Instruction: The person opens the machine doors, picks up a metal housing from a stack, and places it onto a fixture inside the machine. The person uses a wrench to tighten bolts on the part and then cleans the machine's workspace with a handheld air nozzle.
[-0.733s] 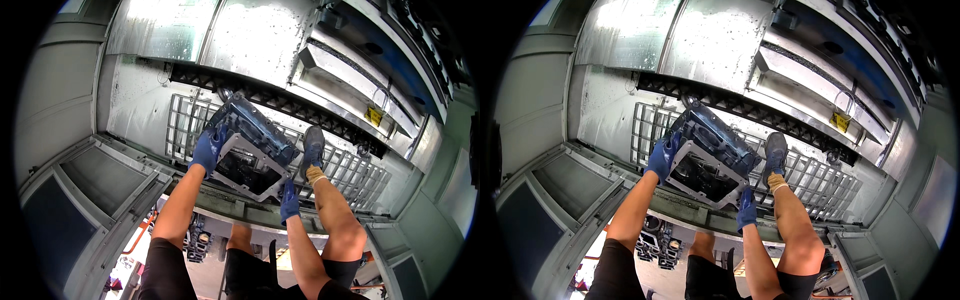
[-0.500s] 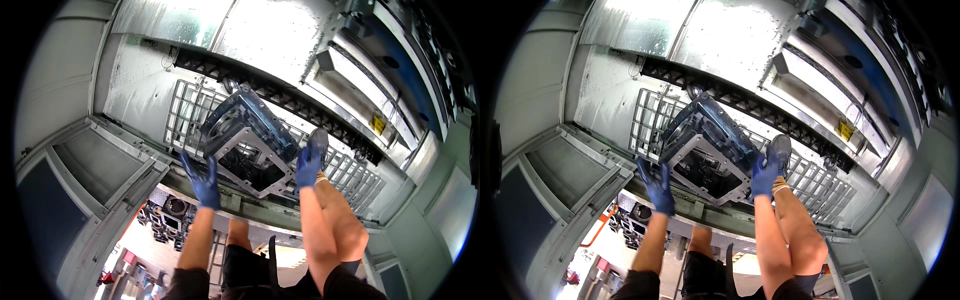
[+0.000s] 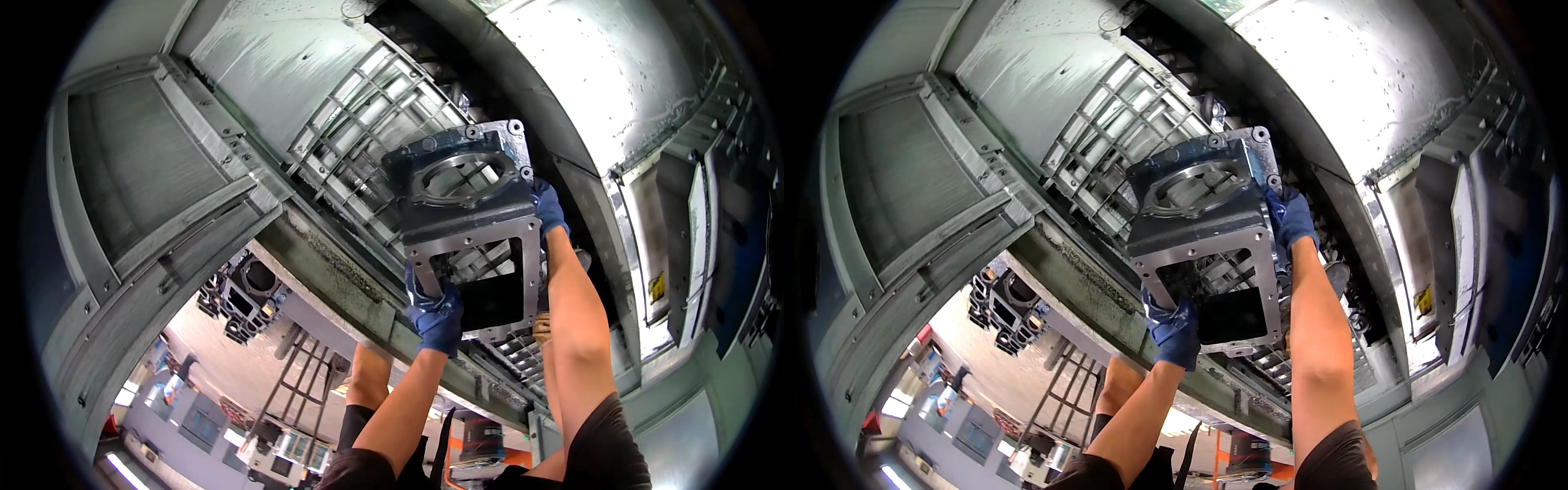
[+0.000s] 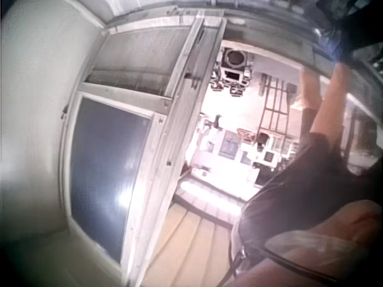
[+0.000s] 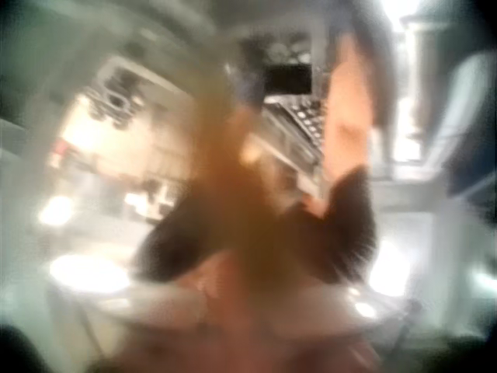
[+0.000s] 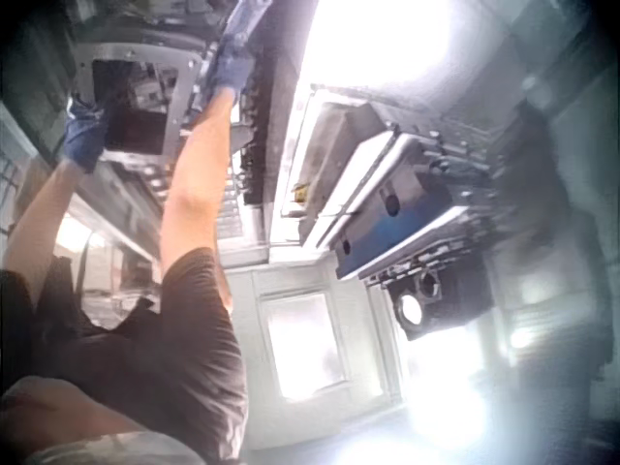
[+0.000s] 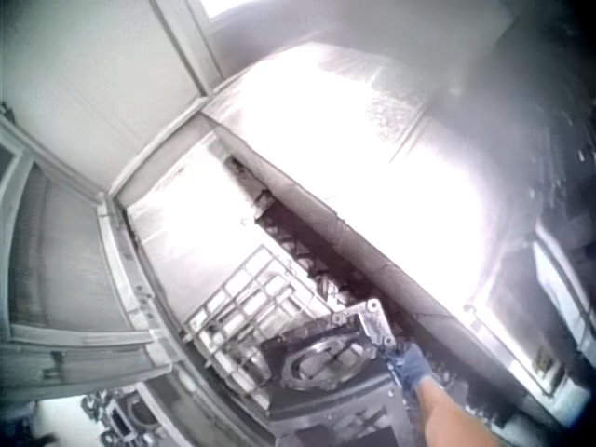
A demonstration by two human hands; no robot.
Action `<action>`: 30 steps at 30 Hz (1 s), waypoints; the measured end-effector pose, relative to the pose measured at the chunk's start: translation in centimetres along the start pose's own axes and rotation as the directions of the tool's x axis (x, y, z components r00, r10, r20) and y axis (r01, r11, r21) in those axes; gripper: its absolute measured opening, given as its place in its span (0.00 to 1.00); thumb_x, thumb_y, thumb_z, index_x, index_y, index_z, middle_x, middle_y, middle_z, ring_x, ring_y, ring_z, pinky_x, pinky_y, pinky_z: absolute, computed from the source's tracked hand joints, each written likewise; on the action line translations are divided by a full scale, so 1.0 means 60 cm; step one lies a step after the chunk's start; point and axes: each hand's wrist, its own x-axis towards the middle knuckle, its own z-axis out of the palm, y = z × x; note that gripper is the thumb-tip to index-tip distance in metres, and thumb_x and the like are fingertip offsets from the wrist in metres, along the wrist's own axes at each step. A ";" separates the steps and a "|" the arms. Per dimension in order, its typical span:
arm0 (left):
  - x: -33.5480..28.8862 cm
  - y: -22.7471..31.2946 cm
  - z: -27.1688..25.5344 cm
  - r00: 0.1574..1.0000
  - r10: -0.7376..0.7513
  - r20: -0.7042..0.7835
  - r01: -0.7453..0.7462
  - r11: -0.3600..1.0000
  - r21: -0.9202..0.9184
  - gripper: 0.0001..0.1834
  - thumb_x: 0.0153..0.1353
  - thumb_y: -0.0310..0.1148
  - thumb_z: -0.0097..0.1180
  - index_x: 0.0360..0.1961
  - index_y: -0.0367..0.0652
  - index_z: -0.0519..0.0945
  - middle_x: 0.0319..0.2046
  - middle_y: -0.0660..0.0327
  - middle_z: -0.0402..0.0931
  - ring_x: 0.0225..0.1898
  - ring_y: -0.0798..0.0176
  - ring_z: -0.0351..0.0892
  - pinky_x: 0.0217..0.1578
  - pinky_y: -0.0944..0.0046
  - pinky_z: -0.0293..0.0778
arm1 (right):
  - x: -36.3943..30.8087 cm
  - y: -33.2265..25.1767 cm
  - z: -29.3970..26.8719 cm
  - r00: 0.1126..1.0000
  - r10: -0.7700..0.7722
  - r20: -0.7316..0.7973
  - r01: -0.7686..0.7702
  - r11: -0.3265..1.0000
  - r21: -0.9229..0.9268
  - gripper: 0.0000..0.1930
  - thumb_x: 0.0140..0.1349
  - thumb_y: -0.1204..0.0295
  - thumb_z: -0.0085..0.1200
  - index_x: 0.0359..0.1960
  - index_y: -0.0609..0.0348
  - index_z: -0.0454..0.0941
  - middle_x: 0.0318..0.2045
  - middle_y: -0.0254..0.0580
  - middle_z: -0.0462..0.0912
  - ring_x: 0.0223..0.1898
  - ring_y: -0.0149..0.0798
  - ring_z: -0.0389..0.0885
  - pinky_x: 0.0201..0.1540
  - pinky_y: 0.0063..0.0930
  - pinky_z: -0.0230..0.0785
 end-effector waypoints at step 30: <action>0.022 0.105 -0.258 0.931 -0.280 0.235 0.343 0.890 -0.300 0.18 0.64 0.40 0.50 0.48 0.37 0.75 0.40 0.62 0.77 0.39 0.68 0.74 0.41 0.67 0.71 | -0.317 -0.238 0.052 0.784 0.407 0.468 -0.612 0.632 0.476 0.11 0.53 0.65 0.56 0.35 0.57 0.79 0.22 0.34 0.78 0.23 0.30 0.75 0.25 0.24 0.68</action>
